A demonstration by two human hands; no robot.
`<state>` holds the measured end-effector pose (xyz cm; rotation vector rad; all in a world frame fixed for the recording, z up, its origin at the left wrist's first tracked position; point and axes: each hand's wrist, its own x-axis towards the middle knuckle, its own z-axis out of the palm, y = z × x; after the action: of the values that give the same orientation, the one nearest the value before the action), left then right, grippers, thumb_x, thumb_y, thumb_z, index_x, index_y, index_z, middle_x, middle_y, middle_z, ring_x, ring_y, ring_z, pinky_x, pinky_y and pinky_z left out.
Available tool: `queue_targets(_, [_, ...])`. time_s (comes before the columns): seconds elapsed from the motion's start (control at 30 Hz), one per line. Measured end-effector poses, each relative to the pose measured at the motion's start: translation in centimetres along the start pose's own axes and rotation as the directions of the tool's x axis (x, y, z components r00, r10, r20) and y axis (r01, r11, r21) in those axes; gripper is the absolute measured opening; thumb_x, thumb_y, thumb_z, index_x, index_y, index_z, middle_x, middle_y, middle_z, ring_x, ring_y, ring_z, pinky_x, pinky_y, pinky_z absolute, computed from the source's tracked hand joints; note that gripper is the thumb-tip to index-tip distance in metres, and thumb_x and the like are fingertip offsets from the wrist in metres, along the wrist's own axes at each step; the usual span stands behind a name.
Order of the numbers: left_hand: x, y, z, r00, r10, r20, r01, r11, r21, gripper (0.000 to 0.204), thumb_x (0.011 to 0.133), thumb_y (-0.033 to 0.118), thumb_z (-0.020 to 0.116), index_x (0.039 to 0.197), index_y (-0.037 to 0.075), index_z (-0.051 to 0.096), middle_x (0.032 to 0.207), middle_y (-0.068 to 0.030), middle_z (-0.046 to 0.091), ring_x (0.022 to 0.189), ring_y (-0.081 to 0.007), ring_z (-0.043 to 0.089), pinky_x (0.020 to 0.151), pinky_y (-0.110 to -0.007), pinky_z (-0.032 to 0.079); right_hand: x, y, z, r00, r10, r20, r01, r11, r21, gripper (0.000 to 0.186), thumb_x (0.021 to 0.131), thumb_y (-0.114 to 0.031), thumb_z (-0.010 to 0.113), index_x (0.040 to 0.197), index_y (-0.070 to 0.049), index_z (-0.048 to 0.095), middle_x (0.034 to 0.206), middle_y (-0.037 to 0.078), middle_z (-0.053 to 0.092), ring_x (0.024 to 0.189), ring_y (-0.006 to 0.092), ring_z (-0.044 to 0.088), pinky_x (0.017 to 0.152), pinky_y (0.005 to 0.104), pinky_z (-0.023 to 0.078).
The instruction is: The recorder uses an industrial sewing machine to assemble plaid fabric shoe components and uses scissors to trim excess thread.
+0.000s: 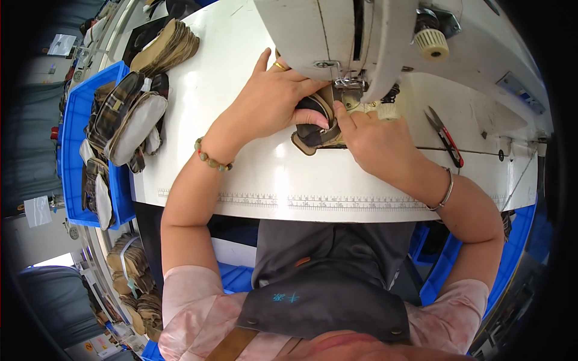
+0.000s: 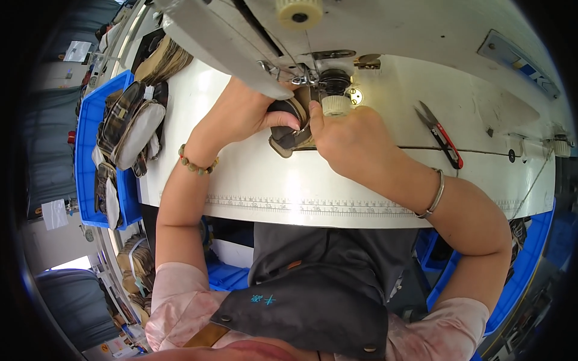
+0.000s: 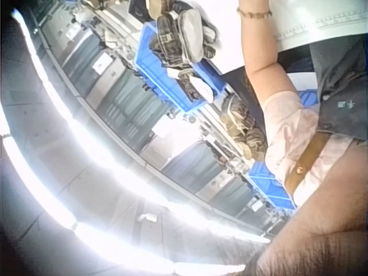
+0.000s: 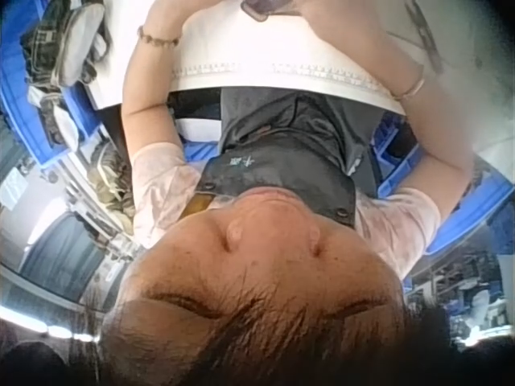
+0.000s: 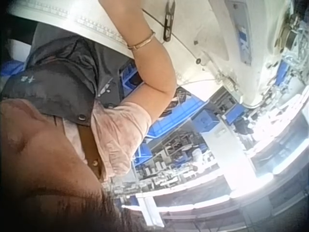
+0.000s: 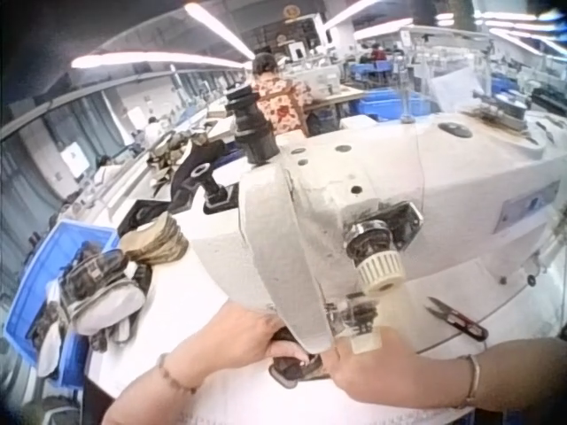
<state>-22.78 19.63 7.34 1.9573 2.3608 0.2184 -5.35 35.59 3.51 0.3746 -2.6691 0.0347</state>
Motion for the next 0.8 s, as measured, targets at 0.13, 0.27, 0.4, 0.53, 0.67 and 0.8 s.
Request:
queue_targets(0.13, [0.1,-0.3,0.3,1.0,0.013,-0.013,-0.014,1.0,-0.015,0.077,0.077,0.072,0.053,0.129,0.017,0.065,0.124,-0.0015,0.066,0.134,-0.0307,0.046,0.112,-0.068,0.023,-0.1,0.0,0.3,1.0,0.011,0.025,-0.011,1.0,0.014,0.041,0.079,-0.007,0.061,0.117,0.007,0.066,0.055,-0.001,0.054,0.043,0.0138,0.051,0.042,0.0308,0.039])
queue_targets(0.27, [0.1,-0.3,0.3,1.0,-0.001,0.003,0.001,0.999,-0.038,0.077,0.076,0.072,0.054,0.129,0.017,0.065,0.123,-0.0019,0.066,0.134,-0.0309,0.045,0.112,-0.068,0.023,-0.1,0.1,0.2,1.0,0.007,-0.011,-0.007,1.0,0.024,0.043,0.077,-0.007,0.061,0.118,0.007,0.066,0.052,-0.001,0.053,0.041,0.0141,0.049,0.042,0.031,0.038])
queue_targets(0.4, [0.1,-0.3,0.5,1.0,-0.016,-0.005,0.016,0.999,-0.045,0.077,0.075,0.072,0.056,0.128,0.017,0.065,0.122,-0.0022,0.067,0.134,-0.0315,0.046,0.111,-0.069,0.022,-0.1,0.1,0.2,1.0,0.016,0.01,-0.017,0.999,0.029,0.045,0.077,-0.006,0.061,0.119,0.007,0.066,0.051,-0.001,0.051,0.04,0.0144,0.048,0.042,0.0311,0.038])
queue_targets(0.53, [-0.1,-0.5,0.8,0.997,-0.001,-0.083,0.0,1.0,-0.02,0.071,0.074,0.068,0.06,0.123,0.017,0.069,0.118,-0.0009,0.068,0.131,-0.0311,0.049,0.111,-0.069,0.023,-0.1,0.2,0.2,1.0,0.014,0.023,-0.014,1.0,0.003,0.045,0.077,-0.007,0.061,0.12,0.006,0.066,0.05,-0.001,0.051,0.039,0.0151,0.048,0.042,0.0313,0.038])
queue_targets(0.67, [-0.8,0.1,0.6,0.97,0.005,-0.244,0.013,0.997,0.073,0.053,0.074,0.055,0.07,0.11,0.016,0.074,0.112,0.0027,0.068,0.125,-0.0265,0.053,0.112,-0.066,0.025,-0.2,0.5,0.4,1.0,0.007,0.019,-0.007,1.0,0.015,0.044,0.077,-0.007,0.062,0.12,0.005,0.066,0.05,0.001,0.053,0.04,0.0166,0.051,0.042,0.0323,0.04])
queue_targets(0.8, [-2.1,1.7,0.0,0.935,0.139,-0.326,-0.103,0.987,0.127,0.036,0.075,0.036,0.078,0.105,0.016,0.073,0.114,0.0037,0.067,0.121,-0.023,0.055,0.112,-0.06,0.031,0.0,0.7,0.1,1.0,-0.003,-0.008,0.003,1.0,-0.019,0.041,0.078,-0.009,0.062,0.116,0.004,0.068,0.051,0.003,0.056,0.043,0.0182,0.056,0.043,0.0336,0.044])
